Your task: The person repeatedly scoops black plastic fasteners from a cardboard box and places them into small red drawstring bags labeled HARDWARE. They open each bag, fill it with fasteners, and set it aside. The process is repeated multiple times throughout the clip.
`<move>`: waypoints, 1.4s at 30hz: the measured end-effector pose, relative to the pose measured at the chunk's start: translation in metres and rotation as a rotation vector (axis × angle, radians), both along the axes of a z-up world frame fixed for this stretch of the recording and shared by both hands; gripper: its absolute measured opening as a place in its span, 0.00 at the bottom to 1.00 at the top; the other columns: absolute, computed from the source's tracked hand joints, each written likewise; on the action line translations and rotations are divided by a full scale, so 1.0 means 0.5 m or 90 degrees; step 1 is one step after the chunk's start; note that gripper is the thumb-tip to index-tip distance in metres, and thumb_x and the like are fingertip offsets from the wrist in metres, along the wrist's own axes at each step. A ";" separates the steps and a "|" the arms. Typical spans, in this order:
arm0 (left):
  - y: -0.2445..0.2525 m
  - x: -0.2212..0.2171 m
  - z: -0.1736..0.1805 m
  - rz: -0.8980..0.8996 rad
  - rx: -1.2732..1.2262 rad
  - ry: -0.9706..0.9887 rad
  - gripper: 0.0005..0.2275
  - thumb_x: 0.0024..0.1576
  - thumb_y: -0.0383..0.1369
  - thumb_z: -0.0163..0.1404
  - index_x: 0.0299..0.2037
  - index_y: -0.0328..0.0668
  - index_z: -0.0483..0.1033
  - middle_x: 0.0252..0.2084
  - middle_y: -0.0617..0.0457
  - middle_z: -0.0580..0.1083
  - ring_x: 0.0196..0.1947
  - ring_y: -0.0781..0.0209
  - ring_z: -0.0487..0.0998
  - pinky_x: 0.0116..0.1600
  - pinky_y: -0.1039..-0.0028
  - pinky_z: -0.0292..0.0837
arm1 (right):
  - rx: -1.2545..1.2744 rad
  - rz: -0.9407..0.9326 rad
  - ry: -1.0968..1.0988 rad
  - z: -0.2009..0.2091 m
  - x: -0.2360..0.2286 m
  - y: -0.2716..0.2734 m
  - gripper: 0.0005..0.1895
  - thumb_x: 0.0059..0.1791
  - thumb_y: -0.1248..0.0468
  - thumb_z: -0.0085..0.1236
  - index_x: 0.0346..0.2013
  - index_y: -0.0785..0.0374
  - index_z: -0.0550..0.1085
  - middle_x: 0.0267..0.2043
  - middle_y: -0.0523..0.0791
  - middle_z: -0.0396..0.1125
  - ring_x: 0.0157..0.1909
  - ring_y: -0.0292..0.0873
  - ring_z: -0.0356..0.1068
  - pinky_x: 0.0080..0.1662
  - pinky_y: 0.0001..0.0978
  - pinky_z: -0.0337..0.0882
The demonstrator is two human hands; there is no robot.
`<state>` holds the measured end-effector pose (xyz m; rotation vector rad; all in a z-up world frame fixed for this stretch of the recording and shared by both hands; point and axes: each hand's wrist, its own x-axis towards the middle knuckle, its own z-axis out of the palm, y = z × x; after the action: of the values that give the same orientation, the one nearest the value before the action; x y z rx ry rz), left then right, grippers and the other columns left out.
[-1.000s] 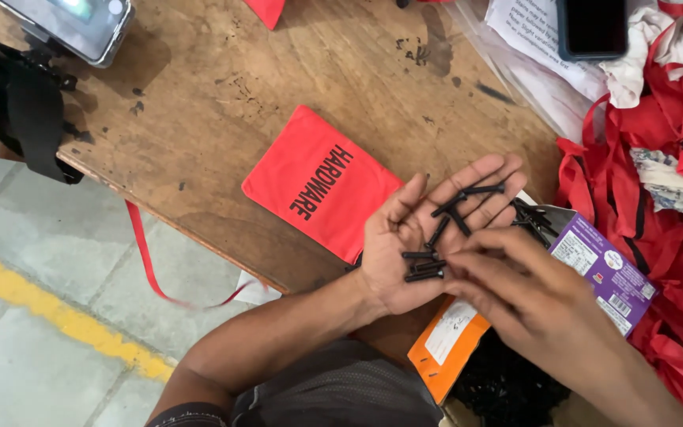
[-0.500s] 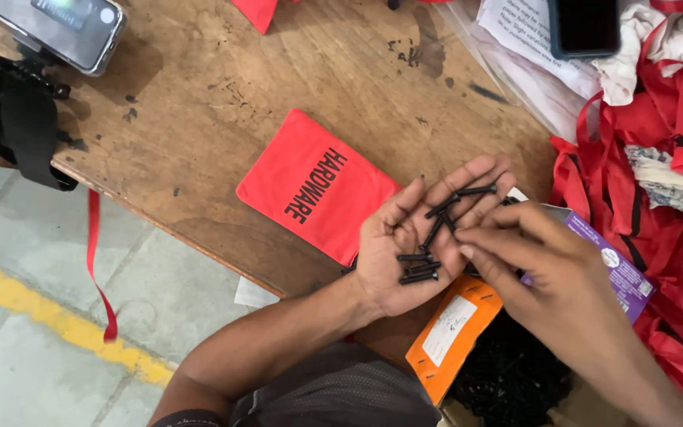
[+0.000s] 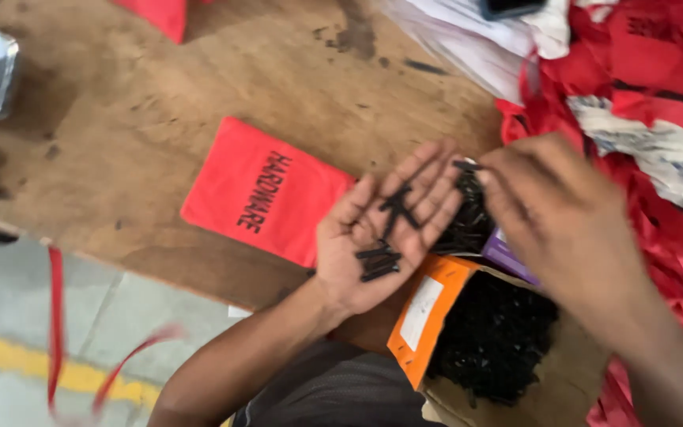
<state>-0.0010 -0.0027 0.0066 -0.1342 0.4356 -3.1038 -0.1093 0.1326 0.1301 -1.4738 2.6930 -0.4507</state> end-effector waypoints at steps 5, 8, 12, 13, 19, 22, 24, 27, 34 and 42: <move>-0.012 -0.003 0.015 -0.005 -0.025 -0.039 0.28 0.69 0.41 0.33 0.76 0.33 0.49 0.81 0.45 0.48 0.82 0.53 0.45 0.83 0.64 0.41 | 0.062 -0.078 -0.051 0.058 0.040 0.157 0.09 0.51 0.66 0.63 0.45 0.65 0.78 0.43 0.45 0.72 0.38 0.40 0.75 0.39 0.31 0.74; -0.011 0.001 0.021 0.004 -0.044 -0.057 0.28 0.69 0.41 0.33 0.76 0.33 0.48 0.82 0.45 0.46 0.82 0.53 0.43 0.83 0.64 0.40 | 0.095 -0.055 -0.136 0.046 0.086 0.217 0.13 0.48 0.62 0.64 0.46 0.62 0.79 0.42 0.42 0.73 0.39 0.36 0.75 0.37 0.27 0.74; -0.008 0.003 0.022 0.013 -0.052 -0.051 0.28 0.69 0.42 0.33 0.77 0.32 0.47 0.82 0.45 0.46 0.82 0.54 0.43 0.83 0.64 0.39 | 0.062 -0.139 -0.214 0.030 0.117 0.218 0.20 0.45 0.63 0.63 0.51 0.63 0.79 0.44 0.44 0.73 0.33 0.34 0.75 0.29 0.25 0.72; -0.008 0.005 0.021 0.020 -0.061 -0.057 0.28 0.69 0.42 0.33 0.77 0.32 0.47 0.82 0.45 0.46 0.82 0.54 0.43 0.83 0.64 0.39 | 0.055 -0.130 -0.220 0.025 0.114 0.206 0.20 0.45 0.63 0.63 0.51 0.63 0.79 0.44 0.44 0.73 0.33 0.34 0.75 0.29 0.25 0.72; -0.005 0.002 0.021 0.010 -0.052 -0.056 0.29 0.69 0.42 0.33 0.77 0.32 0.47 0.81 0.46 0.47 0.82 0.56 0.44 0.83 0.65 0.39 | -0.017 -0.079 -0.141 0.020 0.062 0.061 0.15 0.47 0.69 0.63 0.49 0.60 0.78 0.40 0.45 0.72 0.32 0.39 0.71 0.32 0.29 0.70; -0.004 0.002 0.012 0.020 -0.045 -0.058 0.29 0.69 0.42 0.33 0.77 0.32 0.47 0.81 0.46 0.47 0.82 0.55 0.44 0.82 0.65 0.40 | 0.017 0.033 -0.147 -0.003 0.041 0.008 0.18 0.43 0.72 0.62 0.48 0.60 0.79 0.43 0.45 0.71 0.31 0.41 0.73 0.32 0.31 0.72; -0.005 0.001 0.001 0.015 -0.022 -0.033 0.30 0.69 0.43 0.33 0.77 0.32 0.47 0.81 0.45 0.47 0.82 0.55 0.44 0.82 0.65 0.39 | 0.079 0.090 -0.164 -0.027 0.035 -0.007 0.22 0.39 0.75 0.61 0.47 0.59 0.79 0.43 0.45 0.69 0.33 0.42 0.73 0.31 0.32 0.74; -0.004 0.000 -0.006 0.038 -0.061 -0.032 0.30 0.69 0.43 0.33 0.77 0.31 0.47 0.81 0.45 0.47 0.82 0.55 0.44 0.83 0.66 0.40 | 0.086 0.120 -0.162 -0.035 0.031 -0.018 0.24 0.38 0.75 0.61 0.48 0.58 0.79 0.43 0.45 0.67 0.35 0.42 0.74 0.33 0.32 0.75; -0.004 -0.001 0.003 0.010 -0.080 -0.041 0.29 0.70 0.44 0.30 0.77 0.34 0.48 0.82 0.46 0.47 0.81 0.56 0.45 0.82 0.65 0.41 | 0.077 0.110 -0.120 -0.030 0.021 -0.045 0.23 0.42 0.74 0.61 0.52 0.58 0.78 0.43 0.47 0.66 0.38 0.43 0.74 0.35 0.33 0.76; -0.011 0.001 0.005 0.023 -0.086 -0.043 0.28 0.70 0.44 0.27 0.77 0.34 0.48 0.81 0.46 0.47 0.82 0.56 0.45 0.83 0.64 0.39 | 0.109 0.190 -0.088 -0.045 0.044 -0.056 0.24 0.38 0.73 0.63 0.49 0.57 0.80 0.40 0.46 0.66 0.37 0.44 0.72 0.35 0.35 0.76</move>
<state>-0.0005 -0.0082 0.0091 -0.0367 0.2186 -3.0896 -0.0872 0.1047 0.1075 -1.6865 2.2909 -0.2847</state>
